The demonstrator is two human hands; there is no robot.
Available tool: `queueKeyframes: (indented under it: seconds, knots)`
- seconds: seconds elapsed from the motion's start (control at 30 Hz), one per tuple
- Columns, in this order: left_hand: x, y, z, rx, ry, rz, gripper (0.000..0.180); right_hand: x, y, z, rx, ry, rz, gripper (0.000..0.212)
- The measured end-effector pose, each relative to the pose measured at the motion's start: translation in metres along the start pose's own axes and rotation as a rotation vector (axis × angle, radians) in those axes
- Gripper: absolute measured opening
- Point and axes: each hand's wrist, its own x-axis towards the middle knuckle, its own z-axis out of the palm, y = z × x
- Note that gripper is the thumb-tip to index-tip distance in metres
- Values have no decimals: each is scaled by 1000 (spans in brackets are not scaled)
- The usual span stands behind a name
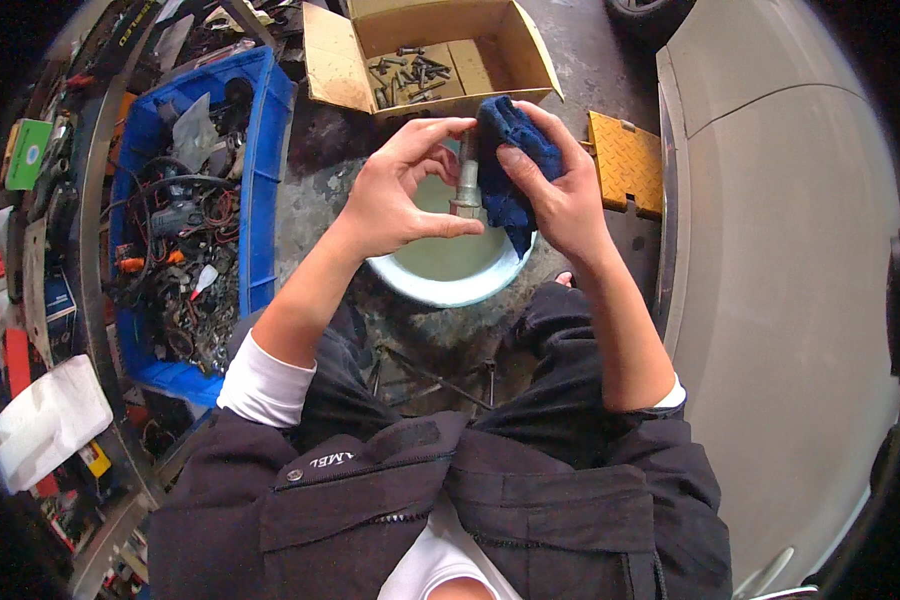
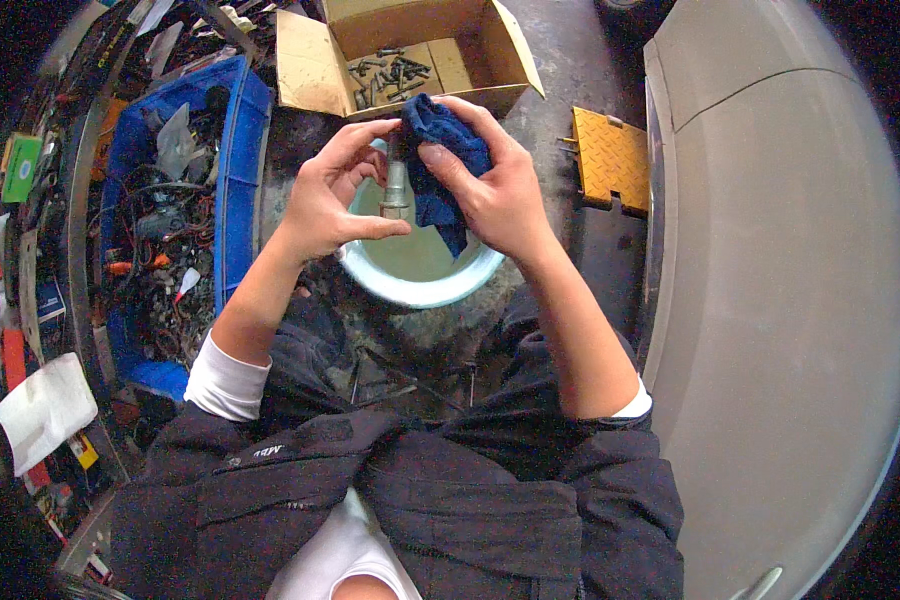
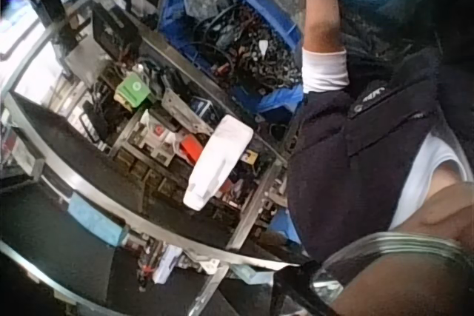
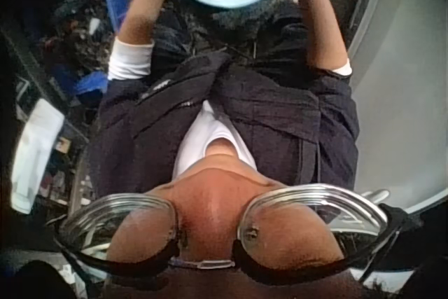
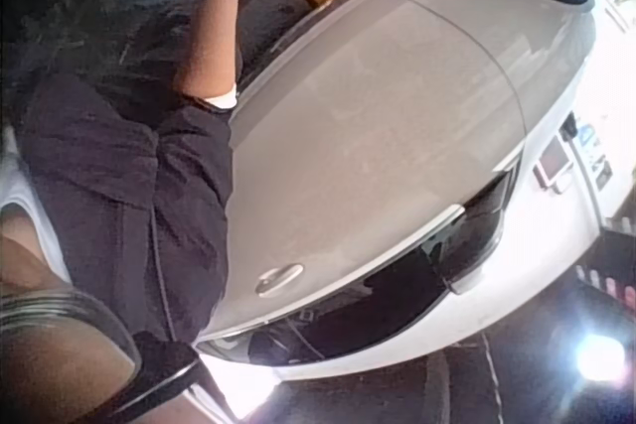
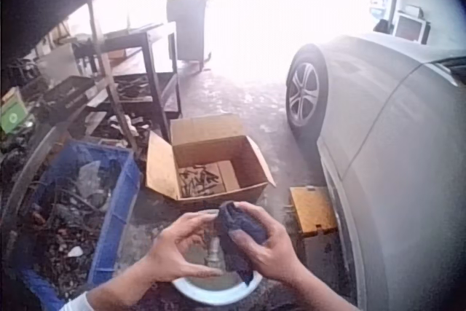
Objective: The person repeatedly picks small metal parts from a blue bin, wipes them with a blue cloth, and dips the cloth into a basin of water. The person continues this cycle throughout the clip.
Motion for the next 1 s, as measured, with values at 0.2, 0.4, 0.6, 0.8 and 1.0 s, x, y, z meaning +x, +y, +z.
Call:
queueKeyframes:
  seconds: [0.2,0.4,0.6,0.8,1.0]
  knots:
    - [-2,-3,-13,-268,145,-48,94,-7,-7,-1,74,-324,56,47]
    - [-1,2,-9,-352,107,-59,94,-1,-5,-3,42,-163,29,45]
    - [1,-12,-7,-74,229,26,94,-9,4,17,59,-124,54,47]
    - [-3,-9,-11,-191,230,-75,89,-3,-1,0,-21,-308,13,47]
    - [-1,-9,-2,-3,211,20,88,-6,1,15,188,-90,177,44]
